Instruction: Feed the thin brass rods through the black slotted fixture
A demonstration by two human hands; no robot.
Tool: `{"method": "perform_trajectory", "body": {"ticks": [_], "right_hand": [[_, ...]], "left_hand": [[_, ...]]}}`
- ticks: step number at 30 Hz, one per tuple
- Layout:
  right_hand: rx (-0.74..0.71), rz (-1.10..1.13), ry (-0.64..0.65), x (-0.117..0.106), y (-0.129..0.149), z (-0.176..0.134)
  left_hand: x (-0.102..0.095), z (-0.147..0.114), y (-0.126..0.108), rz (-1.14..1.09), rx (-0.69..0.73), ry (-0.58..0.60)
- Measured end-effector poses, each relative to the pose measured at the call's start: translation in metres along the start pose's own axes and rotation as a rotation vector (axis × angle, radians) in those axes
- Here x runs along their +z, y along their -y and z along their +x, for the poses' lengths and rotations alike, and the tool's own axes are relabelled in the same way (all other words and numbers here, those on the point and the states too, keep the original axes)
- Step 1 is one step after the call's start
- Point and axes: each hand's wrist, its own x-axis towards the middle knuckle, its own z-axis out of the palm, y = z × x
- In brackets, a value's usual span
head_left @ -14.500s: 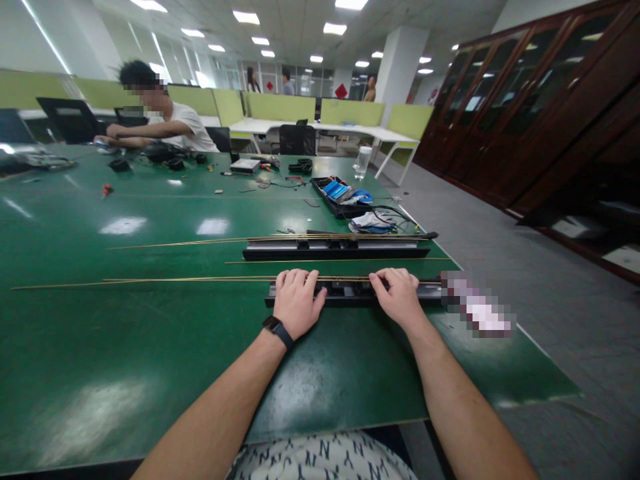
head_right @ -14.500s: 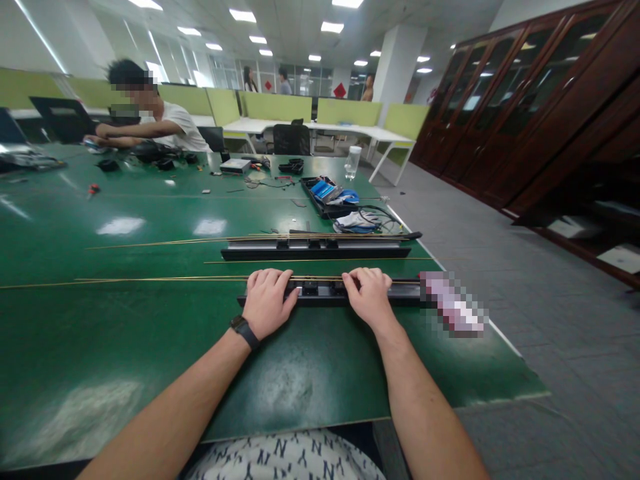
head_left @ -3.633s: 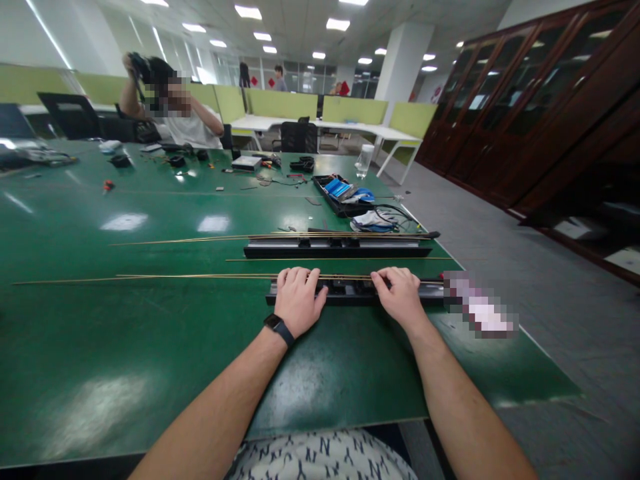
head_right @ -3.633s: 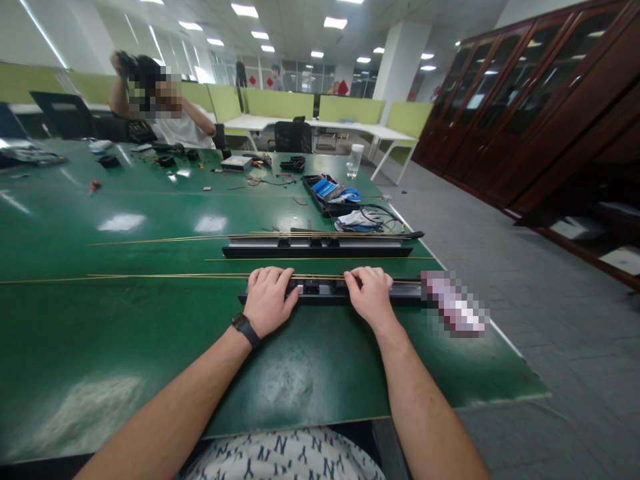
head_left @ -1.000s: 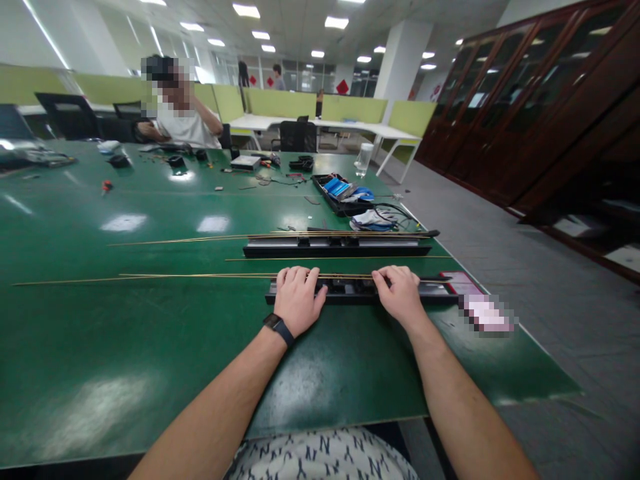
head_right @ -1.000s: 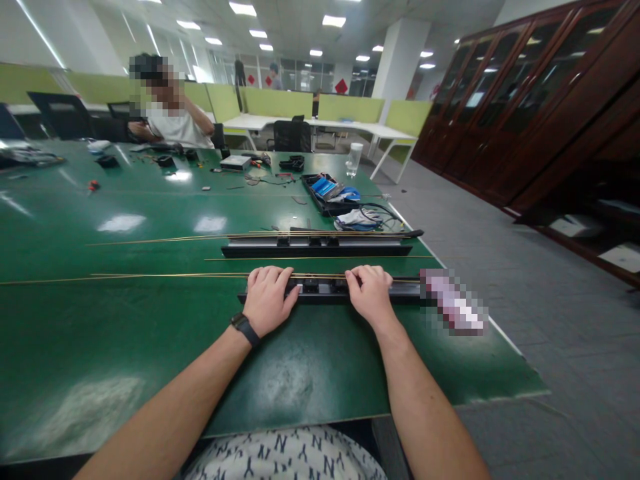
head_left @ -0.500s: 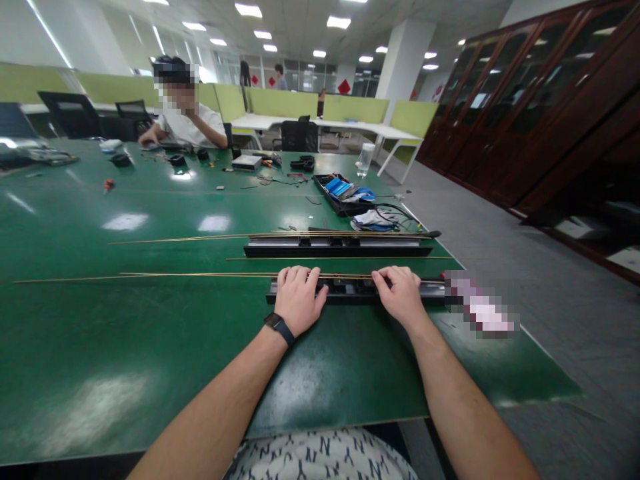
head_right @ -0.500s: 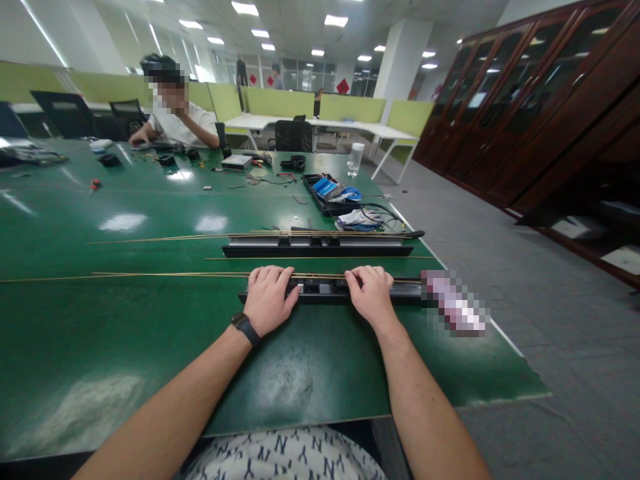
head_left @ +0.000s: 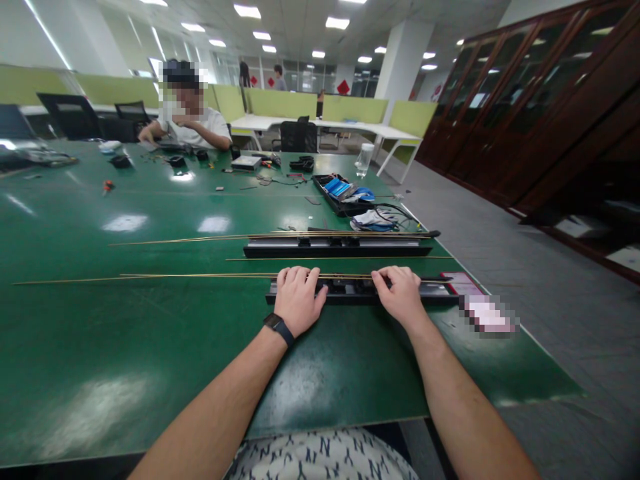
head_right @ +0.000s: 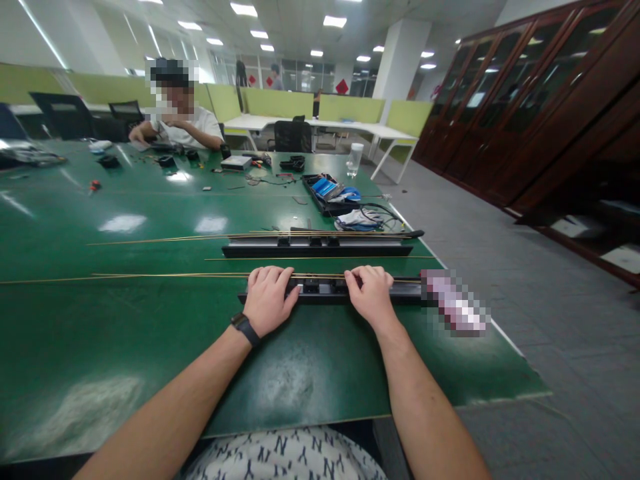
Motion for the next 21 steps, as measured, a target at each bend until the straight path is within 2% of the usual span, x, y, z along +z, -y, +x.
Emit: {"method": "perform_trajectory", "body": {"ticks": [21], "right_hand": [[0.003, -0.002, 0.0, -0.0029, 0.0035, -0.0002]], "left_hand": [[0.0002, -0.0001, 0.0002, 0.007, 0.002, -0.001]]}}
